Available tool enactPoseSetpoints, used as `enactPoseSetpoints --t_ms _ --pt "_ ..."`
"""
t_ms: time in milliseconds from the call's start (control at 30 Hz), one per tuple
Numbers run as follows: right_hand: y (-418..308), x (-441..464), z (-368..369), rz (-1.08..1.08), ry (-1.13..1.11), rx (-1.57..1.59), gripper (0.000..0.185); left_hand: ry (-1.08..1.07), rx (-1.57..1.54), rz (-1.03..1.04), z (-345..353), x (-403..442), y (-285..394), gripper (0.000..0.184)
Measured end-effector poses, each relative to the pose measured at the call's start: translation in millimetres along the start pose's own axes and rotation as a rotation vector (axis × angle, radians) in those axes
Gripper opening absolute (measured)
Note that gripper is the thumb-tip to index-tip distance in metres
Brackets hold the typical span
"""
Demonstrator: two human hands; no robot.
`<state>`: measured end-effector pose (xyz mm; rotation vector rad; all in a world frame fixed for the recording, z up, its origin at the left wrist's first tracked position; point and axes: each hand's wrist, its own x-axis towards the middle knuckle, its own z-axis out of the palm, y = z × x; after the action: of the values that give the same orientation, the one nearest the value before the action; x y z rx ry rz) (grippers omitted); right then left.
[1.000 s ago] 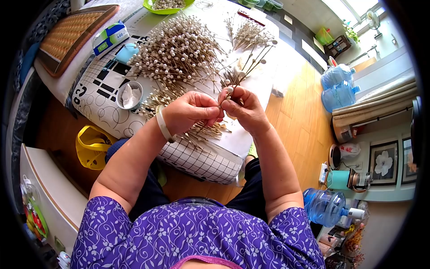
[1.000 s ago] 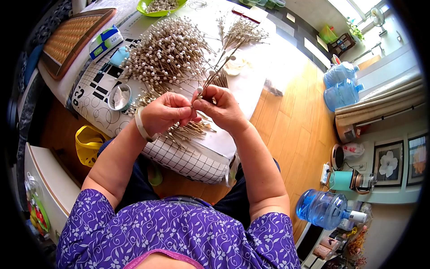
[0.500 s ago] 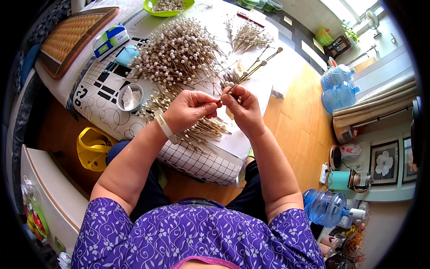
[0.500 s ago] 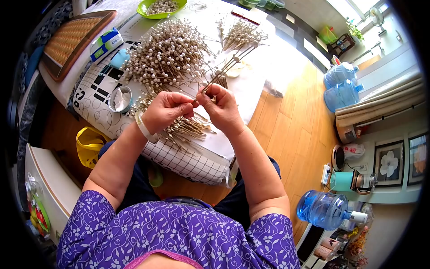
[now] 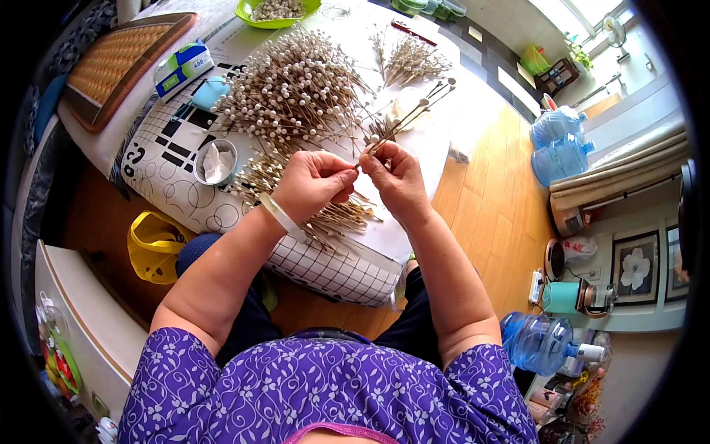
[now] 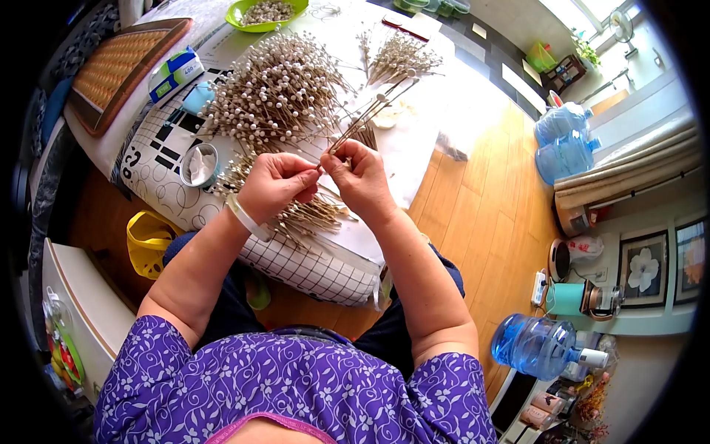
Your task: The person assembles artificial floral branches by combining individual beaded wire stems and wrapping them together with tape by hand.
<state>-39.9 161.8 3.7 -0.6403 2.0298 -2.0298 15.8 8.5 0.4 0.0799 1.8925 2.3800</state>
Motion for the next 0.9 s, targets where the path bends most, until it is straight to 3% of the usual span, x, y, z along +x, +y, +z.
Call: enactPoseSetpoints --t_ms 67,233,400,467,700,900 --pt "-4 -1 -1 0.054 -0.057 0.121 0.007 0.034 -0.047 -0.121 2 -1 7 0.012" --pt "-13 -2 -16 0.190 -0.186 0.169 0.009 0.002 -0.029 -0.089 -1 -2 7 0.012" --pt "-9 -13 -27 0.163 -0.196 0.308 0.028 0.010 -0.024 -0.112 -1 -5 10 0.013" --pt "-5 -18 -32 0.151 -0.314 0.380 0.039 -0.004 -0.019 -0.099 -1 -5 8 0.013" --pt "1 -21 -27 0.193 -0.080 0.175 0.018 -0.013 -0.062 -0.097 0 -2 3 0.012" --pt "-8 -18 -21 0.236 -0.037 0.111 0.012 -0.040 -0.050 -0.066 2 1 -1 0.013"
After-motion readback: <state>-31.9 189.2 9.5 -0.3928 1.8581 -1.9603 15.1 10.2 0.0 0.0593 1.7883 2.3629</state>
